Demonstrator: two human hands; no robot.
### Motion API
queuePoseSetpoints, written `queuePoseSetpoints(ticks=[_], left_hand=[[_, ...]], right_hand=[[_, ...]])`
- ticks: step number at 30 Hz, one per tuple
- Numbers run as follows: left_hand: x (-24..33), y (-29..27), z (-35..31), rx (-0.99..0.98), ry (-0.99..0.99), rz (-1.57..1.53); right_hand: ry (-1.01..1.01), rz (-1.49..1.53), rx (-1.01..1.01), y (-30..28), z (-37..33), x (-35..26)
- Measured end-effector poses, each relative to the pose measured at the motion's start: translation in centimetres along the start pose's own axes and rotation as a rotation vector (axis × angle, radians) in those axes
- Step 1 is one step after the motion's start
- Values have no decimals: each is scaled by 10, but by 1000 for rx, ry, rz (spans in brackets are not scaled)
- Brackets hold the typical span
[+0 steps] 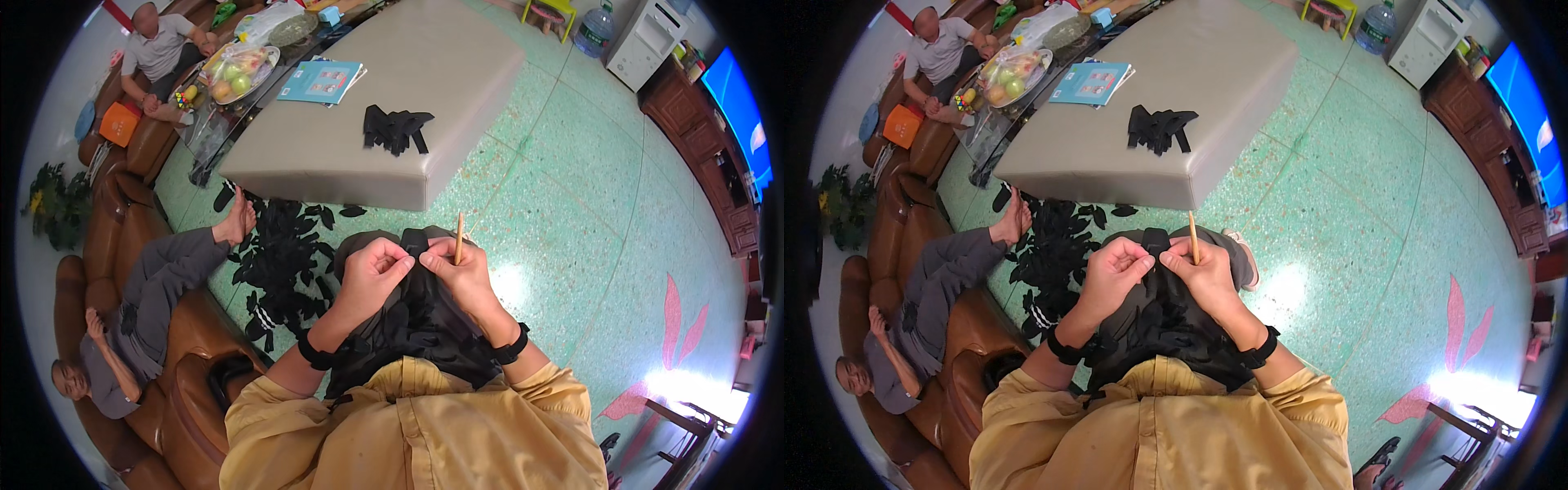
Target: The person uses a wooden stick to assemble and manipulate black fabric straps by hand while sitting.
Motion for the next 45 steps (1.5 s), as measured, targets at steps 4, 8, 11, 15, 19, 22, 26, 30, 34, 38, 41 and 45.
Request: queuePoseSetpoints(ticks=[4,8,11,15,19,22,26,30,34,38,41,45], left_hand=[[-3,-7,2,75,24,43],[-5,-7,1,91,-11,-29],[-2,-7,-1,86,-41,-78],[-3,-7,0,78,-41,-123],[-5,-6,0,50,-58,-197],[-6,-6,0,18,-68,-210],[-8,-12,-2,28,-55,-220],[-9,0,4,-50,-148,-158],[-10,3,2,-194,-193,5],[-12,5,2,-231,-177,80],[-13,9,2,-233,-184,30],[-16,13,2,-258,-216,-63]], right_hand=[[-23,-28,4,6,1,-9],[-31,-15,-9,10,2,-7],[33,-4,-2,9,3,2],[22,-21,-50,13,7,6],[35,-92,-21,15,5,-4],[41,8,16,12,9,-4],[213,191,-78,21,10,-7],[241,163,-127,22,13,1],[275,243,-113,20,16,13],[313,292,-92,18,17,19],[330,310,-50,18,16,19],[286,285,-27,16,16,17]])
Point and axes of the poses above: each hand's wrist, its own z-axis towards the middle knuckle, its own y-axis out of the palm, x = y × z, the point moved 9 cm from there along z, towards the middle knuckle, and after that the axes turned 13 degrees about z, right-handed, at the moved point
